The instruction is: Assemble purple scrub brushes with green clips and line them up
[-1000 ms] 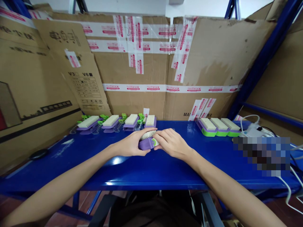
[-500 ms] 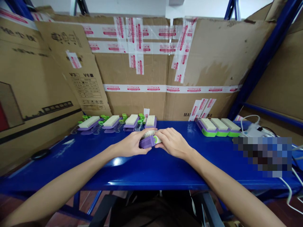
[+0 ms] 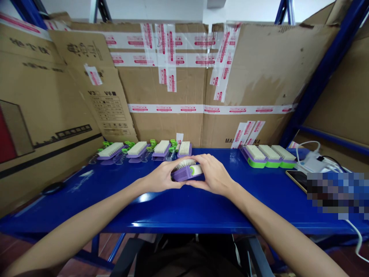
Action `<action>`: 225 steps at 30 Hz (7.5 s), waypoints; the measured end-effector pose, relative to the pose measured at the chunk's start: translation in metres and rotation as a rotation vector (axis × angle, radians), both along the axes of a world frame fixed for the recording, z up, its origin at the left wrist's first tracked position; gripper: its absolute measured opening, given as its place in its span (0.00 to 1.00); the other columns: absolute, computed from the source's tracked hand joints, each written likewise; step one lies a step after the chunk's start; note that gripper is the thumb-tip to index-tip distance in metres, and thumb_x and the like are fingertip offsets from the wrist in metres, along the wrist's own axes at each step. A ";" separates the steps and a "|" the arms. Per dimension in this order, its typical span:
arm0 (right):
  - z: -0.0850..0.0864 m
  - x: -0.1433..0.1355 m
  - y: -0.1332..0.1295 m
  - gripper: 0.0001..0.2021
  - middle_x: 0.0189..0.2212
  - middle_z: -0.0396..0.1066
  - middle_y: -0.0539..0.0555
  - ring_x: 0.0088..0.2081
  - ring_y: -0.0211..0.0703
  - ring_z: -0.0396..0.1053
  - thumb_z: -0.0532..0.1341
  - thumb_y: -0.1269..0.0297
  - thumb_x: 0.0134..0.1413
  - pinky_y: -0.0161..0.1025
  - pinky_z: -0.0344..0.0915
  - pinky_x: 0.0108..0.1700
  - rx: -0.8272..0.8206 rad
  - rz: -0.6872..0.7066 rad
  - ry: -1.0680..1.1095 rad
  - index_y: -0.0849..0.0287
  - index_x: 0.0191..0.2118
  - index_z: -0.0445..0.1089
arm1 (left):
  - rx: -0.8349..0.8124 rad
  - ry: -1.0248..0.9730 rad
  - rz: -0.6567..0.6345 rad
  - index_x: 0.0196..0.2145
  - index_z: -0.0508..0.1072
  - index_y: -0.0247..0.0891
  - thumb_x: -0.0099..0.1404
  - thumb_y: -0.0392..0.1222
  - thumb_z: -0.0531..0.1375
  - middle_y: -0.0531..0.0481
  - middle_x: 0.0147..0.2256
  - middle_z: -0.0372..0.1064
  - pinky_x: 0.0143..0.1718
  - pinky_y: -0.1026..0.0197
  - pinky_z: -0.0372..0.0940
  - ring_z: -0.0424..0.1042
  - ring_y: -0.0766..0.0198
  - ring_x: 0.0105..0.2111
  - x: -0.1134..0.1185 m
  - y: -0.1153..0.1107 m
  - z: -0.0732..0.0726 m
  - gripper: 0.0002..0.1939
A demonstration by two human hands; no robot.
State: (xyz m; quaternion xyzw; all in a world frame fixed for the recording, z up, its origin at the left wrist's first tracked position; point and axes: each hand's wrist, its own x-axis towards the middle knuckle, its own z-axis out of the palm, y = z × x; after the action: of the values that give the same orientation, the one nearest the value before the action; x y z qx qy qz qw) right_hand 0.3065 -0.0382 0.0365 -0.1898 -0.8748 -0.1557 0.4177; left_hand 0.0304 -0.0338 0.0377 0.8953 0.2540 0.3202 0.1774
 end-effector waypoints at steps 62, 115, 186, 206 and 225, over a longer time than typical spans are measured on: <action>0.001 0.006 -0.001 0.14 0.55 0.79 0.66 0.55 0.60 0.80 0.60 0.60 0.82 0.57 0.82 0.52 0.204 -0.026 -0.184 0.56 0.65 0.71 | -0.209 -0.086 0.010 0.38 0.76 0.37 0.84 0.70 0.48 0.50 0.30 0.71 0.32 0.58 0.65 0.68 0.62 0.29 -0.006 0.007 0.003 0.35; 0.003 -0.015 -0.019 0.20 0.54 0.77 0.62 0.51 0.57 0.75 0.54 0.61 0.85 0.56 0.77 0.51 -0.145 -0.040 0.054 0.53 0.74 0.60 | 0.515 -0.116 0.095 0.74 0.60 0.44 0.79 0.64 0.61 0.39 0.57 0.78 0.54 0.42 0.81 0.83 0.46 0.53 0.005 0.002 -0.009 0.36; 0.007 -0.002 -0.011 0.20 0.58 0.80 0.62 0.57 0.57 0.80 0.56 0.64 0.84 0.58 0.82 0.56 -0.060 0.029 0.094 0.51 0.74 0.64 | 0.797 -0.361 0.002 0.65 0.64 0.44 0.58 0.65 0.81 0.42 0.53 0.70 0.49 0.43 0.80 0.76 0.49 0.51 0.016 -0.001 -0.020 0.50; 0.015 -0.006 -0.017 0.15 0.54 0.80 0.59 0.52 0.54 0.78 0.56 0.61 0.84 0.54 0.79 0.53 -0.167 0.079 0.116 0.50 0.68 0.68 | 0.714 -0.350 0.036 0.58 0.63 0.45 0.57 0.69 0.80 0.44 0.52 0.68 0.46 0.47 0.80 0.77 0.53 0.48 0.018 0.002 -0.018 0.45; 0.033 -0.013 -0.027 0.09 0.43 0.73 0.53 0.44 0.49 0.70 0.67 0.56 0.79 0.47 0.67 0.48 -0.514 0.159 0.133 0.51 0.56 0.76 | 0.771 -0.355 -0.030 0.55 0.66 0.45 0.60 0.62 0.80 0.48 0.49 0.71 0.40 0.53 0.80 0.78 0.55 0.46 0.022 -0.004 -0.005 0.38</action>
State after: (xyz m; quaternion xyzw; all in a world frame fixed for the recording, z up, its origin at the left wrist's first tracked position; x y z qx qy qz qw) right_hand 0.2939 -0.0652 0.0691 -0.2302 -0.8683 0.1174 0.4234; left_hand 0.0524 -0.0374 0.0325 0.8308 0.0681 0.5381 -0.1249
